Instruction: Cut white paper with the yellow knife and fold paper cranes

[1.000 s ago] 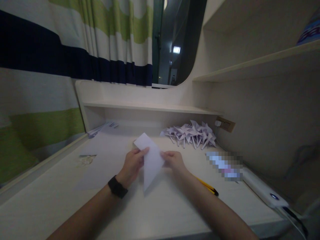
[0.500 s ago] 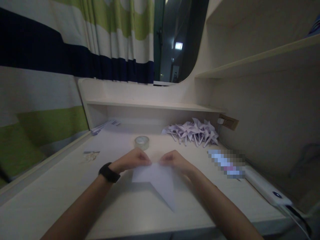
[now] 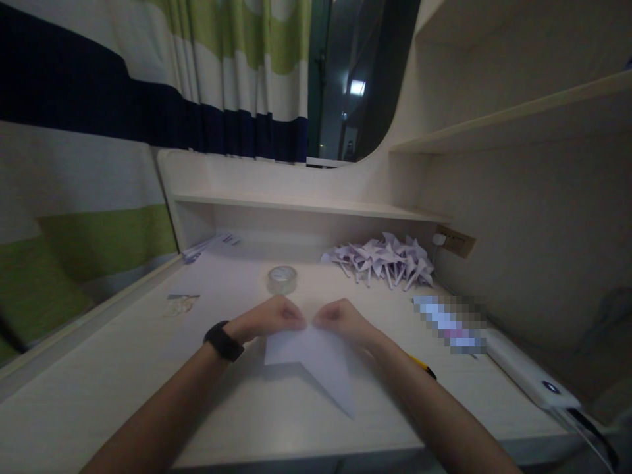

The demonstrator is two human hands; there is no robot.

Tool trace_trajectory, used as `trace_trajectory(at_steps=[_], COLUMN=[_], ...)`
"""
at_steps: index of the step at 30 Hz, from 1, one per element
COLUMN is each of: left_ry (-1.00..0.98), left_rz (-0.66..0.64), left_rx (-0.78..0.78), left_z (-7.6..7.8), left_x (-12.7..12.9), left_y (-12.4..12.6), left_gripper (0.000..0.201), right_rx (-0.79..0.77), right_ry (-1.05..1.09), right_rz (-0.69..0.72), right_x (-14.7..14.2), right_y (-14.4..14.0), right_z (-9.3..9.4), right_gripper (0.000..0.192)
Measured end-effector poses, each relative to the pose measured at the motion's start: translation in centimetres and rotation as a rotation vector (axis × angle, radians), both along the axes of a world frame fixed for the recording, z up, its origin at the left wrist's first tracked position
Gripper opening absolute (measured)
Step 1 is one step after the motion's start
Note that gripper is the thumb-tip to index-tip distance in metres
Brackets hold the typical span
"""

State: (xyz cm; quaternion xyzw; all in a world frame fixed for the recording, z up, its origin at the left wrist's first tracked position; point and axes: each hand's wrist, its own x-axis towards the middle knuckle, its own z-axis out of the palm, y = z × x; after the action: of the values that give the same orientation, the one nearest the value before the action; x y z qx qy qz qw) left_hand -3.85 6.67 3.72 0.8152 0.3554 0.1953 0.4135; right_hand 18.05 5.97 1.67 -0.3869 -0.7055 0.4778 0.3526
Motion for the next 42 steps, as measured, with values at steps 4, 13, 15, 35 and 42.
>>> trace_trajectory(at_steps=[4,13,15,35,42], left_ry=[-0.012,-0.014,-0.002,0.084,0.084], left_rz=[-0.006,-0.018,-0.058,0.092,0.095], left_rx=[0.018,0.01,0.003,-0.151,0.199], left_z=[-0.8,-0.4,-0.3,1.9,2.4], left_x=[0.3,0.3,0.3,-6.3,-2.9], left_y=[0.2,0.0,-0.1,-1.6,-1.0], left_gripper=[0.034,0.029,0.03,0.032,0.042], right_rx=[0.013,-0.016,0.004,0.025,0.02], right_ry=[-0.037,-0.036,-0.058,-0.089,-0.091], right_rz=[0.0,0.007,0.023,0.027,0.033], right_x=[-0.2,0.2,0.1,3.9,2.5], right_y=[0.0,0.2,0.0,1.6,0.9], right_z=[-0.3,-0.3,-0.2,2.0,1.5], right_gripper=[0.024,0.025,0.027,0.022,0.027])
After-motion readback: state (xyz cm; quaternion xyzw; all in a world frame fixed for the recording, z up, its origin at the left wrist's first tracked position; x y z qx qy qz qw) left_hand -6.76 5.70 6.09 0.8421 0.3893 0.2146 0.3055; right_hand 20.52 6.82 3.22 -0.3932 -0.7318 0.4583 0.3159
